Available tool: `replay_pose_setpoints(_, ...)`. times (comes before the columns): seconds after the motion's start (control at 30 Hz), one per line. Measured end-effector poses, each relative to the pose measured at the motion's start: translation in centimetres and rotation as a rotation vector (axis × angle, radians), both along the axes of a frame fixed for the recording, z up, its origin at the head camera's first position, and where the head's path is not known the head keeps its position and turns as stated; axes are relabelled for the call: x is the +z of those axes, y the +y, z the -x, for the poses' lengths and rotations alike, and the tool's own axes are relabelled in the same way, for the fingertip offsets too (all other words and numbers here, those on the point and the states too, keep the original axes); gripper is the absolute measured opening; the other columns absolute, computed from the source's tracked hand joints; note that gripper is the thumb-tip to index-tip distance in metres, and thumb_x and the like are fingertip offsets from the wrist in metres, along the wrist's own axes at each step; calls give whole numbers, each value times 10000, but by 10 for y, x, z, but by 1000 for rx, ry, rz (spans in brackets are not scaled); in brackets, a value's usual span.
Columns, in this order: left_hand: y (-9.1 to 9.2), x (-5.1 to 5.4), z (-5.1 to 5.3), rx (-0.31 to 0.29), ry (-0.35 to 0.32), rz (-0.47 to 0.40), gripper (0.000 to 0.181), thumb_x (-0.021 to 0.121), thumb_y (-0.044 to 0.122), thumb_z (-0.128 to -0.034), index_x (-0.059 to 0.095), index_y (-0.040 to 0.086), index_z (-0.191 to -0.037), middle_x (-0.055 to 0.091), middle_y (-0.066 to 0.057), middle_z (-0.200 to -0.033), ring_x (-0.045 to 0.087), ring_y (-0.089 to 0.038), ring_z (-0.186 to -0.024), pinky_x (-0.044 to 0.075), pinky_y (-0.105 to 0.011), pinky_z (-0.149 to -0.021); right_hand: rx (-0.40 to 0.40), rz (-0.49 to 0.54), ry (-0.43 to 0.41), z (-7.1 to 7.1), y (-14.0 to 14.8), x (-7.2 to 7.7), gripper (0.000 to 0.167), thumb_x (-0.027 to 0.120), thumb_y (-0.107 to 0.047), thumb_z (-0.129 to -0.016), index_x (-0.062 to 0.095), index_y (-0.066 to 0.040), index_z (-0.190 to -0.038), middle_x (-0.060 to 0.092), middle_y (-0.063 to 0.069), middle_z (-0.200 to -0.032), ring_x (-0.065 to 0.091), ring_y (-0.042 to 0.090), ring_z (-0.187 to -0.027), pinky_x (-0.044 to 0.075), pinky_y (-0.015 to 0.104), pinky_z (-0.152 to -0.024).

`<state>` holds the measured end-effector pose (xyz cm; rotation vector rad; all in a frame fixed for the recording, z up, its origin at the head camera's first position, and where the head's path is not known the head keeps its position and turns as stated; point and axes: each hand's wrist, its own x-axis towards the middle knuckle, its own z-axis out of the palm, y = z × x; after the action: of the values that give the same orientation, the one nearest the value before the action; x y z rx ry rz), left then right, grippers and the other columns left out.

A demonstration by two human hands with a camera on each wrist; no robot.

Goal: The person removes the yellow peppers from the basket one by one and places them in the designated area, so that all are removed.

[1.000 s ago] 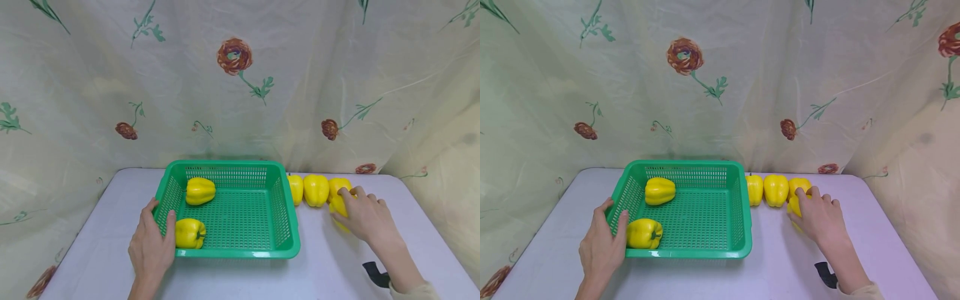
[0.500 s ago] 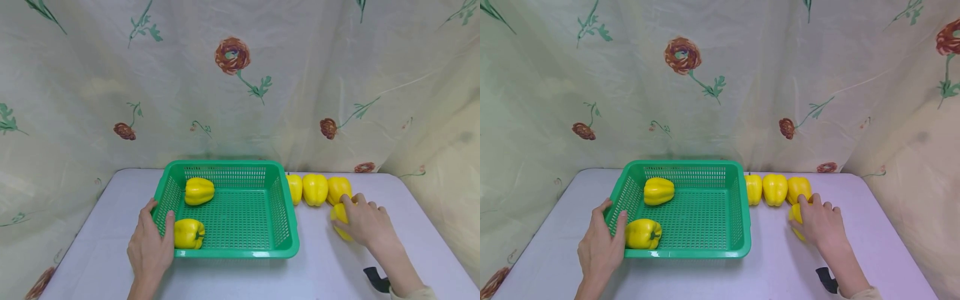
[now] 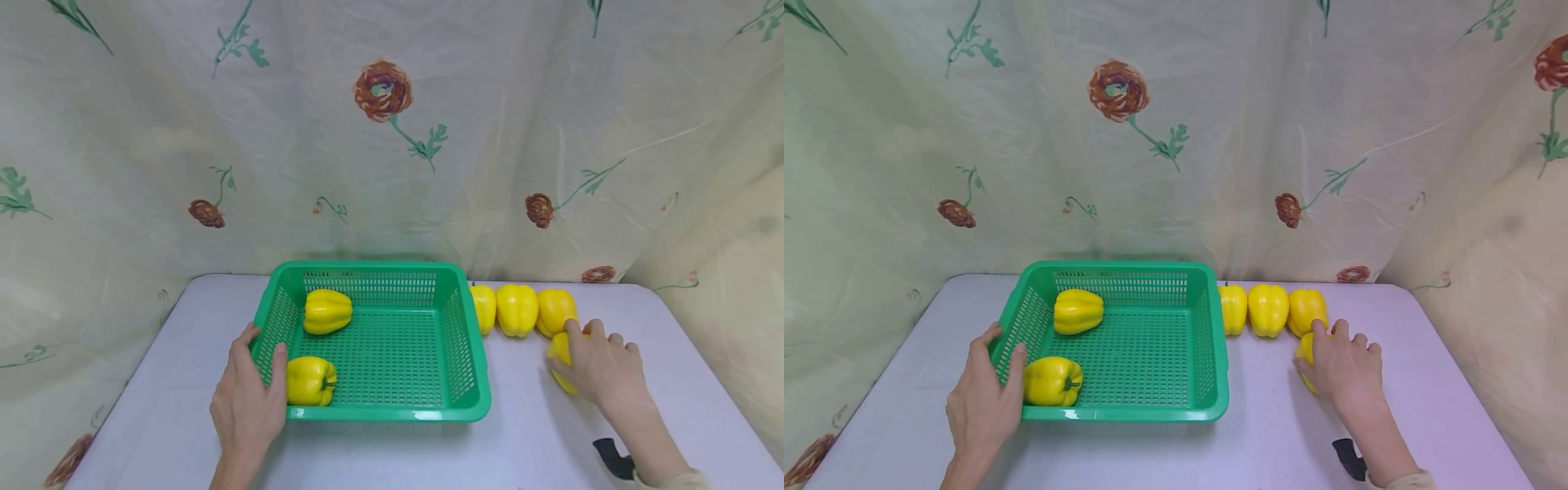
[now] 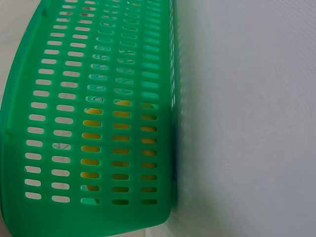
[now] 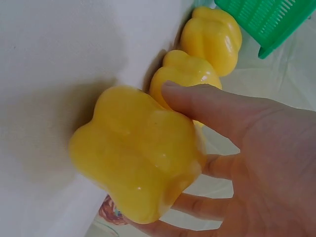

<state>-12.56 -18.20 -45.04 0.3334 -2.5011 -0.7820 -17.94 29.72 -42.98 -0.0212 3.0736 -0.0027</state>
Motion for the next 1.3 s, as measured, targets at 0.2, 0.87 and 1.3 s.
replay_pose_setpoints(0.2,0,0,0,-2,1,6,564,548,439,-1092,501,62,-1509,582,-129,-1611,747,-457,-938,508,-449,-601,-12,-8,9,1,-3,-2,664,757,-432,-952,523,54,-1339,577,398,-1239,598,547,-865,504,700,-798)
replay_pose_setpoints(0.87,0,1,0,2,-8,7,560,543,442,-1090,504,71,-1508,579,-127,-1614,743,-458,-904,497,-426,-583,-28,3,-36,0,-6,1,711,745,-453,-982,516,46,-1433,542,429,-1362,618,615,-982,499,759,-875)
replay_pose_setpoints(1.3,0,-1,0,5,-1,5,553,552,437,-1086,506,78,-1505,580,-115,-1615,745,-453,-923,515,-449,-609,-7,20,18,1,-6,-4,688,767,-422,-964,543,44,-1417,562,424,-1359,614,627,-997,492,762,-862)
